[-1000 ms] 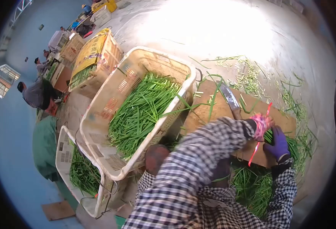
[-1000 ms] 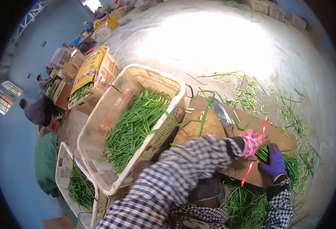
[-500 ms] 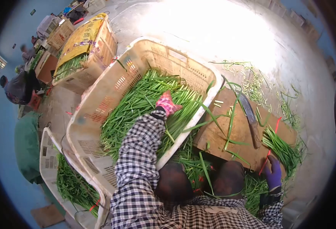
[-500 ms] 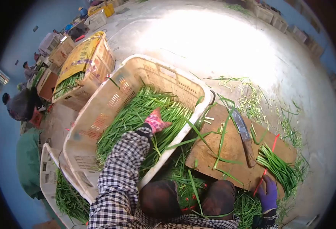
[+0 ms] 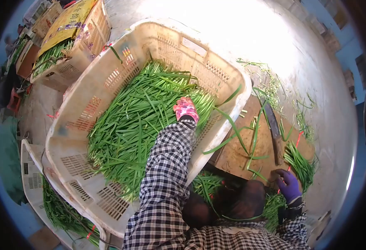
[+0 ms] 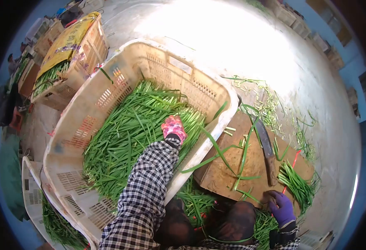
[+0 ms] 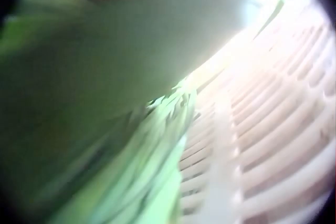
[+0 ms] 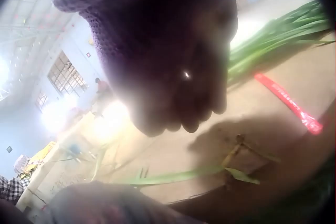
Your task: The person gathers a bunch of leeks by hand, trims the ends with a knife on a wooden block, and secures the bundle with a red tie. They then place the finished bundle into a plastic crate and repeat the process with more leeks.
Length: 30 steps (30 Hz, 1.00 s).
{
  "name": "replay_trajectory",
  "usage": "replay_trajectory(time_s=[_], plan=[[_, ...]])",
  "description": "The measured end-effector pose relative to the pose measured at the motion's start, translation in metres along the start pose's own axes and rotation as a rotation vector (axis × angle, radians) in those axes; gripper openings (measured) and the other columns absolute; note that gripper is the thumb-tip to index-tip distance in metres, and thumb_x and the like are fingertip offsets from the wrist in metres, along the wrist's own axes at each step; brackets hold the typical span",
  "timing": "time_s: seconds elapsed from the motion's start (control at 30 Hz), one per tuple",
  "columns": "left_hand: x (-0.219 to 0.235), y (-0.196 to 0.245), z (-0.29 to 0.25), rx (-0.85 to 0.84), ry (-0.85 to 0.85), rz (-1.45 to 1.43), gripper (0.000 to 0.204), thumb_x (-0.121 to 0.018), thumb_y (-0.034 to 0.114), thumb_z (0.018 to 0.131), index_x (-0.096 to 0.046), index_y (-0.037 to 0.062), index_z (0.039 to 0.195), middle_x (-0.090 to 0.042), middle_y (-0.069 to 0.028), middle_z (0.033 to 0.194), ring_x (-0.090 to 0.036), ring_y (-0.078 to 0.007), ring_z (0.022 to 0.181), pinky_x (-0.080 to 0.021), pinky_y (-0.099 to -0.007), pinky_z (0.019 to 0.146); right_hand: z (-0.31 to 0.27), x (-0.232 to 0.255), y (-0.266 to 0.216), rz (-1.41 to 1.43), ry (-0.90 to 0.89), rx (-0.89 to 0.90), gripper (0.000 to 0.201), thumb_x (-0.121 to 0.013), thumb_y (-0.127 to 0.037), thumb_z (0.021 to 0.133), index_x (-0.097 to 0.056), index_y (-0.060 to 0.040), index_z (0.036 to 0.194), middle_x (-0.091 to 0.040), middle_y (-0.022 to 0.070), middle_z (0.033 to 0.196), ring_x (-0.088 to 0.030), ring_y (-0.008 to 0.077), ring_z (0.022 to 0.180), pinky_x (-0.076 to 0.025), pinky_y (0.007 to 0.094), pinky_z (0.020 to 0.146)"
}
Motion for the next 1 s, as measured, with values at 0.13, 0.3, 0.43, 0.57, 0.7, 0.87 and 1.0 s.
replay_trajectory(time_s=[0.13, 0.3, 0.43, 0.57, 0.7, 0.87, 1.0], plan=[[-0.003, -0.014, 0.007, -0.009, -0.044, -0.234, 0.039, -0.065, 0.017, 0.071, -0.055, 0.0073, 0.108, -0.056, -0.0128, 0.107, -0.056, -0.0276, 0.100, -0.048, -0.0399, 0.081, 0.020, 0.011, -0.037, -0.049, -0.015, 0.097, 0.029, -0.059, -0.010, 0.078, -0.060, -0.0042, 0.106, -0.062, 0.0133, 0.100, -0.060, 0.0257, 0.095, -0.046, 0.0331, 0.082], [0.019, -0.053, -0.009, -0.040, 0.070, -0.694, 0.058, -0.069, 0.019, 0.069, -0.048, 0.0041, 0.121, -0.052, -0.0197, 0.120, -0.053, -0.0327, 0.108, -0.043, -0.0385, 0.092, 0.097, 0.031, -0.141, 0.867, -0.016, 0.089, 0.034, -0.049, -0.019, 0.091, -0.051, 0.0018, 0.117, -0.057, 0.0115, 0.112, -0.054, 0.0211, 0.107, -0.042, 0.0348, 0.092], [0.030, -0.066, -0.024, -0.091, 0.215, -0.837, 0.063, -0.068, 0.018, 0.069, -0.043, 0.0005, 0.125, -0.050, -0.0216, 0.120, -0.049, -0.0332, 0.112, -0.038, -0.0367, 0.096, 0.171, -0.035, -0.277, 0.813, -0.428, 0.441, 0.051, -0.051, -0.021, 0.090, -0.035, 0.0026, 0.132, -0.042, 0.0143, 0.132, -0.041, 0.0212, 0.122, -0.034, 0.0316, 0.102], [0.011, -0.088, -0.016, -0.086, 0.275, -1.012, 0.065, -0.069, 0.017, 0.070, -0.042, -0.0012, 0.126, -0.050, -0.0230, 0.118, -0.049, -0.0333, 0.111, -0.038, -0.0364, 0.096, 0.241, -0.131, -0.285, 0.464, -0.324, 0.090, 0.098, -0.071, -0.041, 0.072, -0.019, 0.0122, 0.135, -0.035, 0.0272, 0.134, -0.038, 0.0289, 0.124, -0.030, 0.0337, 0.103], [0.044, -0.107, -0.035, -0.010, 0.289, -1.196, 0.065, -0.066, 0.012, 0.071, -0.038, -0.0009, 0.128, -0.047, -0.0204, 0.119, -0.052, -0.0319, 0.104, -0.041, -0.0352, 0.092, 0.276, -0.174, -0.290, 0.385, -0.354, 0.016, 0.116, -0.079, -0.041, 0.060, -0.010, 0.0135, 0.135, -0.037, 0.0293, 0.131, -0.041, 0.0316, 0.121, -0.036, 0.0344, 0.099], [0.038, -0.086, -0.049, -0.075, 0.250, -0.955, 0.073, -0.067, 0.016, 0.068, -0.030, -0.0047, 0.128, -0.039, -0.0182, 0.124, -0.044, -0.0282, 0.113, -0.034, -0.0373, 0.099, 0.256, -0.177, -0.340, 0.795, -0.239, 0.126, 0.112, -0.085, -0.023, 0.056, -0.013, 0.0086, 0.136, -0.048, 0.0214, 0.121, -0.052, 0.0267, 0.107, -0.045, 0.0331, 0.090], [0.063, -0.087, -0.073, -0.298, 0.420, -0.852, 0.080, -0.066, 0.034, 0.074, -0.027, -0.0043, 0.132, -0.039, -0.0210, 0.125, -0.040, -0.0297, 0.118, -0.031, -0.0345, 0.102, 0.289, -0.213, -0.305, 0.775, -0.376, 0.053, 0.095, -0.082, -0.020, 0.059, -0.026, 0.0063, 0.131, -0.058, 0.0159, 0.108, -0.057, 0.0207, 0.098, -0.049, 0.0298, 0.083]])
Point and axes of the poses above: each hand's wrist, its own z-axis towards the middle knuckle, its own x-axis out of the back of the hand, y = z × x, the point moved 9 cm from there along z, towards the middle knuckle
